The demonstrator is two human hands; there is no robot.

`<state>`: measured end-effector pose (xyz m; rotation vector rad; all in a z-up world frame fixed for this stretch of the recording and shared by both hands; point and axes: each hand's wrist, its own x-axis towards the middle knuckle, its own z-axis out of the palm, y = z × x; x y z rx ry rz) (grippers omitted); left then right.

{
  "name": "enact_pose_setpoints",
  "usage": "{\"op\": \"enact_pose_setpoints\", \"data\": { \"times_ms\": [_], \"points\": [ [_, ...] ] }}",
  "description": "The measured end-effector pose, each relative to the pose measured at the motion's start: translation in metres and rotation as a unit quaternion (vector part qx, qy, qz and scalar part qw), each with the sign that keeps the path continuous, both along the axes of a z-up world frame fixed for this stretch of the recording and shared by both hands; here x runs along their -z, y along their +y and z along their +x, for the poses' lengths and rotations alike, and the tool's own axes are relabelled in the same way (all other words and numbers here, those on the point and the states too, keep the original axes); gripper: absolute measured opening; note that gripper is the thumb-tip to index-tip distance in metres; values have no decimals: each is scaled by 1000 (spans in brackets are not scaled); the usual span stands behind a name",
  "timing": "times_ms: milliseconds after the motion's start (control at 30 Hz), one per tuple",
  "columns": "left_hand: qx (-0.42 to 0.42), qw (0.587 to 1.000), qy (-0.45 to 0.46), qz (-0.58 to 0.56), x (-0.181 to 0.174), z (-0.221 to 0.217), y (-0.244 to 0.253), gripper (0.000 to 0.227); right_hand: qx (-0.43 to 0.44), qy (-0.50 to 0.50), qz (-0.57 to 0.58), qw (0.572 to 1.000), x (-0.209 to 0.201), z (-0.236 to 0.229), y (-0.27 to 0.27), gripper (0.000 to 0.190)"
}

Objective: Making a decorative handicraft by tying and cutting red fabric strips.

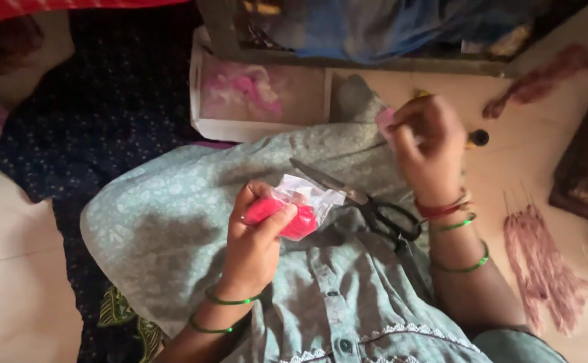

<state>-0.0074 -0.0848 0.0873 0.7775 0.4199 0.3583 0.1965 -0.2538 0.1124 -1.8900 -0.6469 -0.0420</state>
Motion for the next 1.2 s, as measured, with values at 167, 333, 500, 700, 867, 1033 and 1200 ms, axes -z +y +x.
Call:
{"op": "enact_pose_setpoints", "data": {
  "times_ms": [167,333,500,700,867,1033,1200],
  "points": [
    [-9,999,-16,-46,-3,-4,10,20,-67,-32,-25,997,2,0,48,20],
    [-38,998,-20,-38,3,-8,17,21,-112,-94,-67,987,5,8,88,27],
    [-51,996,-15,-65,12,-9,21,18,-180,48,-47,981,0,-7,94,34],
    [-18,994,-31,-103,9,-5,25,15,-350,85,-41,932,-4,-43,77,35],
    [-2,997,-8,-81,4,-2,24,17,-278,247,1,928,20,-40,59,30],
    [17,999,44,-21,20,-10,21,20,-259,395,94,876,13,-43,53,26],
    [39,998,20,41,29,-11,21,31,-275,326,116,897,4,-45,49,32]
  ]
}}
